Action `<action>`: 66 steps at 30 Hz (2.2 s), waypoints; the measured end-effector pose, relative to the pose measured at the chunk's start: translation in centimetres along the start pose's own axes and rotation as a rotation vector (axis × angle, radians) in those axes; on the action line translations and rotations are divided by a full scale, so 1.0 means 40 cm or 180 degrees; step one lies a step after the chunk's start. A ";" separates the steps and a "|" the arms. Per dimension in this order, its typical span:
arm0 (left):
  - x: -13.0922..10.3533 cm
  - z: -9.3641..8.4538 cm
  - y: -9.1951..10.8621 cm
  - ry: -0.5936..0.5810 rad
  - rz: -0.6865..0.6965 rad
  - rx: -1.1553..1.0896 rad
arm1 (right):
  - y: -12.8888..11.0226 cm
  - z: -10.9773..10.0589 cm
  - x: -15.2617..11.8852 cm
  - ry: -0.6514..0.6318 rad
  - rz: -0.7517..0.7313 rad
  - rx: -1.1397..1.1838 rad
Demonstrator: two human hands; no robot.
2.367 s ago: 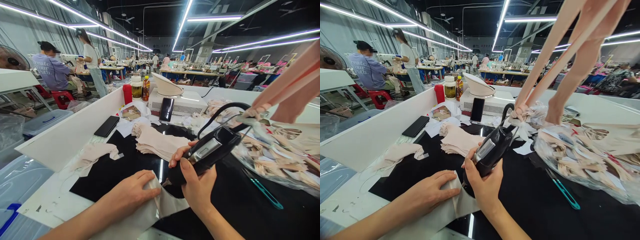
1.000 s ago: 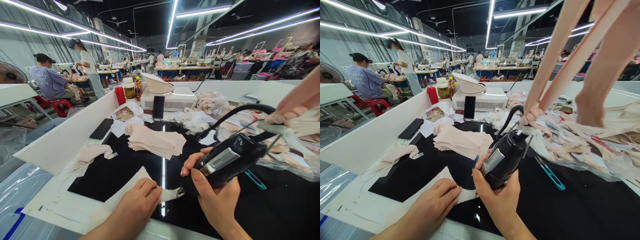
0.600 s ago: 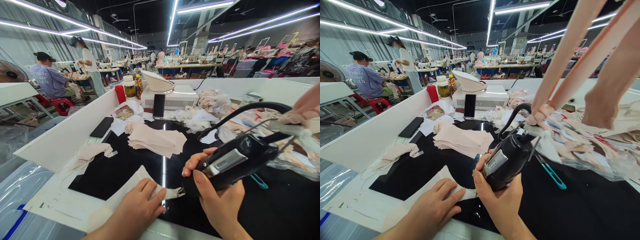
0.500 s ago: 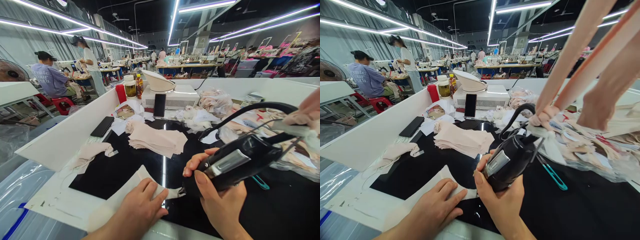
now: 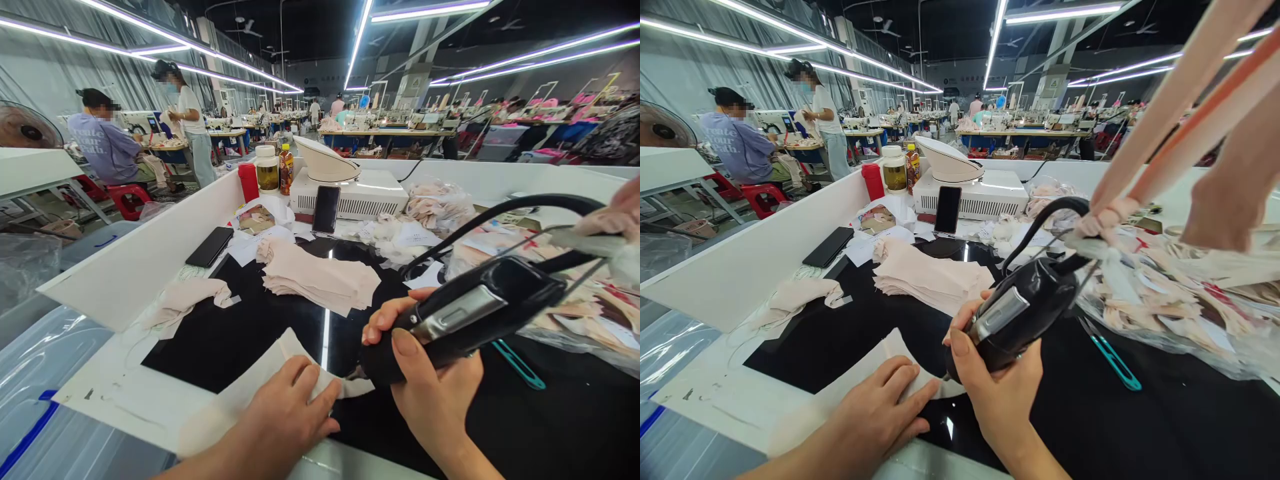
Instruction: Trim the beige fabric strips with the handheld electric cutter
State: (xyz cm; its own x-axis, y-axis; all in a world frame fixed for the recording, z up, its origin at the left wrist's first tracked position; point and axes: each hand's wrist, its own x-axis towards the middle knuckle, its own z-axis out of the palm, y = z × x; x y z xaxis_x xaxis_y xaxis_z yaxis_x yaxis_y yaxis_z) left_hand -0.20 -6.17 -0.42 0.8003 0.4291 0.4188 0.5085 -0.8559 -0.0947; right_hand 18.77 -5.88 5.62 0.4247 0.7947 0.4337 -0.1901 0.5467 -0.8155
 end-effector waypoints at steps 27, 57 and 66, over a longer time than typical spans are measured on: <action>-0.013 0.025 0.008 0.0005 -0.0242 -0.0459 | 0.028 0.060 0.007 -0.0071 0.0051 -0.0065; -0.022 0.020 0.005 0.0158 -0.0457 -0.0521 | 0.032 0.066 0.010 -0.0084 0.0029 0.0049; -0.022 0.021 0.005 0.0266 -0.0448 -0.0488 | 0.048 0.067 0.007 -0.0230 0.0096 0.0015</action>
State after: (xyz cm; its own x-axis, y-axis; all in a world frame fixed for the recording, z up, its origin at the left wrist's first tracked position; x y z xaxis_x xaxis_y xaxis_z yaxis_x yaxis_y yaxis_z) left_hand -0.54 -6.46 -1.57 0.6926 0.5275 0.4921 0.5538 -0.8259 0.1057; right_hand 16.14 -3.91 5.19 0.3538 0.8278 0.4355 -0.2061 0.5231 -0.8270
